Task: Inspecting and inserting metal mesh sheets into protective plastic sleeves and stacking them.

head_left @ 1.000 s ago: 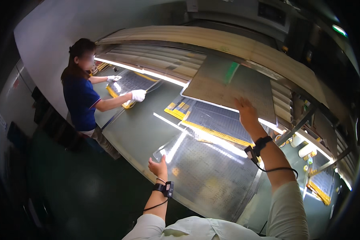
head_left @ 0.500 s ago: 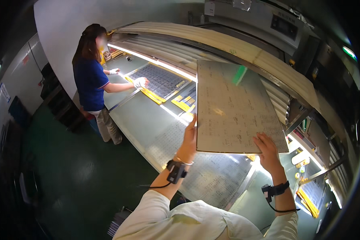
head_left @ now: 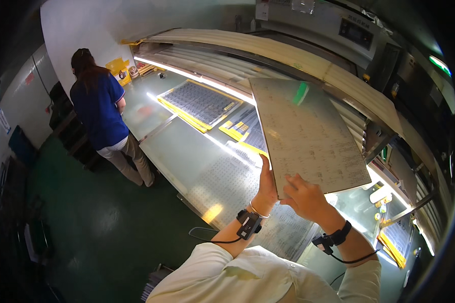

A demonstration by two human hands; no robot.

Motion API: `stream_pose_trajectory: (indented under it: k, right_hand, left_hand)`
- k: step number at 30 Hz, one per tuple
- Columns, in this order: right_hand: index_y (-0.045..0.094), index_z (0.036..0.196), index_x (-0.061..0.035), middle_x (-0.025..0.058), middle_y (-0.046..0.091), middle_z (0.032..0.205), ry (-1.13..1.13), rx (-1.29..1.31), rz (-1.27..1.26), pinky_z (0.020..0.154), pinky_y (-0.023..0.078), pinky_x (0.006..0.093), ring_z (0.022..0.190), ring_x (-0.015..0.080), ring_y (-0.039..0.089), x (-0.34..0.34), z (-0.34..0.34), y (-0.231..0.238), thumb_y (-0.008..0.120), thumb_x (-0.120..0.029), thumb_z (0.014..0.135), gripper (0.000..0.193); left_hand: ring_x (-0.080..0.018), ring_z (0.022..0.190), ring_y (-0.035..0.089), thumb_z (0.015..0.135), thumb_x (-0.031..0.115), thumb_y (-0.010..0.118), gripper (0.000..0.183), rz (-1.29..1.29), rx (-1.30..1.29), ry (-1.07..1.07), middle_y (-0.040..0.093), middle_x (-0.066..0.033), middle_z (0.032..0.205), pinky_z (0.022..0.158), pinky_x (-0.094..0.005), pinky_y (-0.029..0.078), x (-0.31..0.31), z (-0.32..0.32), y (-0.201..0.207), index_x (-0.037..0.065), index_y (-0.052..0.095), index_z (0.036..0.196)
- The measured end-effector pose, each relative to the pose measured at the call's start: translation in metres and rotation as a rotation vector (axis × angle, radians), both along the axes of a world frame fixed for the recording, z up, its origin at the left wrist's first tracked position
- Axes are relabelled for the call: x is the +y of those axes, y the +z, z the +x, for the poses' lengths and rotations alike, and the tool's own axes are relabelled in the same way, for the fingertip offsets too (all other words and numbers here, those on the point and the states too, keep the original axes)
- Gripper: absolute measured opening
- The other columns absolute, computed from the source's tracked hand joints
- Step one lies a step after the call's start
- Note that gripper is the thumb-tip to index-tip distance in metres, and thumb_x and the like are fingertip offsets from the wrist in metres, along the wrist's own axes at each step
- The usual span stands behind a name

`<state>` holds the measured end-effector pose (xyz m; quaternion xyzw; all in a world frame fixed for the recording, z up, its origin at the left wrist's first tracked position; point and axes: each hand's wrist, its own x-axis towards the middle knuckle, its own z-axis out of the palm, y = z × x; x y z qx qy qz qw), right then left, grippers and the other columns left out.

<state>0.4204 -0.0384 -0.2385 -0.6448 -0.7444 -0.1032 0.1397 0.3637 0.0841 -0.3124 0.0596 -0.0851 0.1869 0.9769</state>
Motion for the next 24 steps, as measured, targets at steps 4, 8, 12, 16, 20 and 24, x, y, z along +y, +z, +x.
stream_pose_trajectory:
  k: [4, 8, 12, 16, 20, 24]
  right_hand:
    - [0.053, 0.084, -0.0040, 0.0170, 0.055, 0.107, -0.007, -0.088, -0.018, 0.066, 0.052, 0.0376, 0.091, 0.0348, 0.059, 0.004, -0.003, 0.002, 0.063, -0.021, 0.075, 0.022]
    - [0.054, 0.085, -0.0040, 0.0148, 0.056, 0.105, 0.013, -0.260, 0.101, 0.062, 0.051, 0.0352, 0.082, 0.0327, 0.061, 0.003, 0.013, -0.017, 0.060, -0.018, 0.078, 0.017]
    - [0.055, 0.085, -0.0033, 0.0127, 0.060, 0.076, -0.370, 0.195, 0.583, 0.052, 0.043, 0.0327, 0.062, 0.0263, 0.059, 0.002, 0.060, 0.020, 0.051, -0.009, 0.084, 0.007]
    - [0.054, 0.078, -0.0034, 0.0105, 0.053, 0.065, -0.305, 0.110, 0.514, 0.052, 0.042, 0.0364, 0.055, 0.0272, 0.053, 0.000, 0.024, 0.059, 0.056, -0.007, 0.075, 0.006]
    - [0.058, 0.087, -0.0043, 0.0118, 0.062, 0.081, -0.008, -0.099, 0.326, 0.069, 0.048, 0.0339, 0.077, 0.0255, 0.061, -0.017, -0.027, 0.036, 0.058, -0.006, 0.071, 0.016]
    - [0.059, 0.100, -0.0026, 0.0123, 0.062, 0.087, -0.122, -0.102, 0.326, 0.070, 0.048, 0.0328, 0.080, 0.0258, 0.062, -0.052, 0.001, 0.019, 0.054, -0.008, 0.076, 0.025]
  left_hand:
    - [-0.0304, 0.116, 0.042, 0.077, 0.071, 0.033, 0.088, 0.007, -0.093, -0.041, 0.038, -0.0197, 0.130, 0.097, -0.0397, 0.035, 0.005, 0.000, -0.001, 0.002, 0.032, 0.130]
    - [-0.0282, 0.116, 0.042, 0.081, 0.065, 0.036, 0.079, -0.081, -0.208, -0.116, 0.040, -0.0163, 0.130, 0.097, -0.0399, 0.035, 0.007, 0.007, 0.002, 0.002, 0.033, 0.130]
    - [-0.0272, 0.107, 0.051, 0.091, 0.033, 0.044, 0.044, 0.190, 0.101, 0.118, 0.053, -0.0141, 0.113, 0.089, -0.0383, 0.043, 0.054, 0.022, 0.005, 0.002, 0.043, 0.122]
    - [-0.0266, 0.087, 0.061, 0.085, 0.011, 0.052, 0.031, 0.184, 0.345, -0.104, 0.058, -0.0175, 0.101, 0.074, -0.0359, 0.053, 0.107, 0.022, -0.008, -0.003, 0.047, 0.113]
    - [-0.0199, 0.086, 0.060, 0.081, 0.011, 0.058, 0.033, 0.430, 0.417, 0.265, 0.058, -0.0134, 0.101, 0.073, -0.0280, 0.050, 0.074, -0.004, 0.005, -0.006, 0.051, 0.108]
    - [-0.0174, 0.098, 0.054, 0.083, 0.022, 0.057, 0.036, 0.870, 0.383, 0.556, 0.055, -0.0109, 0.109, 0.083, -0.0284, 0.044, 0.043, -0.096, 0.045, 0.000, 0.053, 0.111]
